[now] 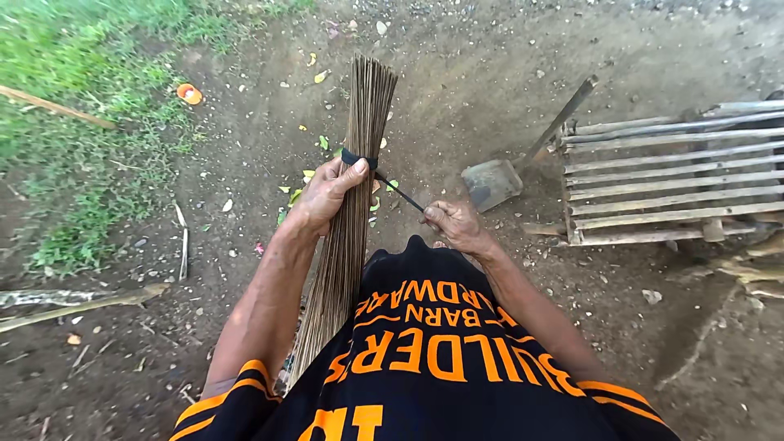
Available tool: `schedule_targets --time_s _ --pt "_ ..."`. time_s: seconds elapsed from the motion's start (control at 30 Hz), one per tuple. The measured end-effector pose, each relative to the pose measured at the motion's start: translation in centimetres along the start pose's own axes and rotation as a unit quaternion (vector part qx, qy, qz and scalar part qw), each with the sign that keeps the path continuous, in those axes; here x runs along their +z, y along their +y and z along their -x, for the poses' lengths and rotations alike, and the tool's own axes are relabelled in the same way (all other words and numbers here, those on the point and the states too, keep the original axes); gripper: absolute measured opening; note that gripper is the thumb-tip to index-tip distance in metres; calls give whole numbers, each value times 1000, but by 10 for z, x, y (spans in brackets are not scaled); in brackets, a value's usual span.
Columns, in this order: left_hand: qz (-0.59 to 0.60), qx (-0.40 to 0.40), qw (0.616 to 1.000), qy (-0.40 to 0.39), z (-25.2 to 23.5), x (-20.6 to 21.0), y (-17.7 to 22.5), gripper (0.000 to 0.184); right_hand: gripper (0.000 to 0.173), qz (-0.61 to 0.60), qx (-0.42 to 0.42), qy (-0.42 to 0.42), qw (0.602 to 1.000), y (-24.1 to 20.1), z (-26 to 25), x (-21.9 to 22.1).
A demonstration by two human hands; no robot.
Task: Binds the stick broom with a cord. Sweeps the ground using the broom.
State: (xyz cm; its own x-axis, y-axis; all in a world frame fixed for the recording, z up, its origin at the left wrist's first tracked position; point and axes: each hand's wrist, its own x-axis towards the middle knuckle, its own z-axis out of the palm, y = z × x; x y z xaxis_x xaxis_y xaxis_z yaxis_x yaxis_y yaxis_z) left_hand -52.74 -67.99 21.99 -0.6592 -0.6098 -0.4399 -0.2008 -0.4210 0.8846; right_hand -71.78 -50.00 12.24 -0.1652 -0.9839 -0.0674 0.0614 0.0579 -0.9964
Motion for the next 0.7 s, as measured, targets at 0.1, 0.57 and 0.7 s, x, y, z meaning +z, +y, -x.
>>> schedule_targets --time_s 0.1,0.57,0.7 --pt "-2 -2 1000 4 -3 -3 -1 26 26 31 60 -96 993 -8 8 -10" --pt "-54 -18 998 -25 -20 10 -18 31 30 138 -43 43 989 -56 81 -66" --pt "-51 -15 997 -48 -24 14 -21 36 30 83 -37 94 991 -61 86 -69"
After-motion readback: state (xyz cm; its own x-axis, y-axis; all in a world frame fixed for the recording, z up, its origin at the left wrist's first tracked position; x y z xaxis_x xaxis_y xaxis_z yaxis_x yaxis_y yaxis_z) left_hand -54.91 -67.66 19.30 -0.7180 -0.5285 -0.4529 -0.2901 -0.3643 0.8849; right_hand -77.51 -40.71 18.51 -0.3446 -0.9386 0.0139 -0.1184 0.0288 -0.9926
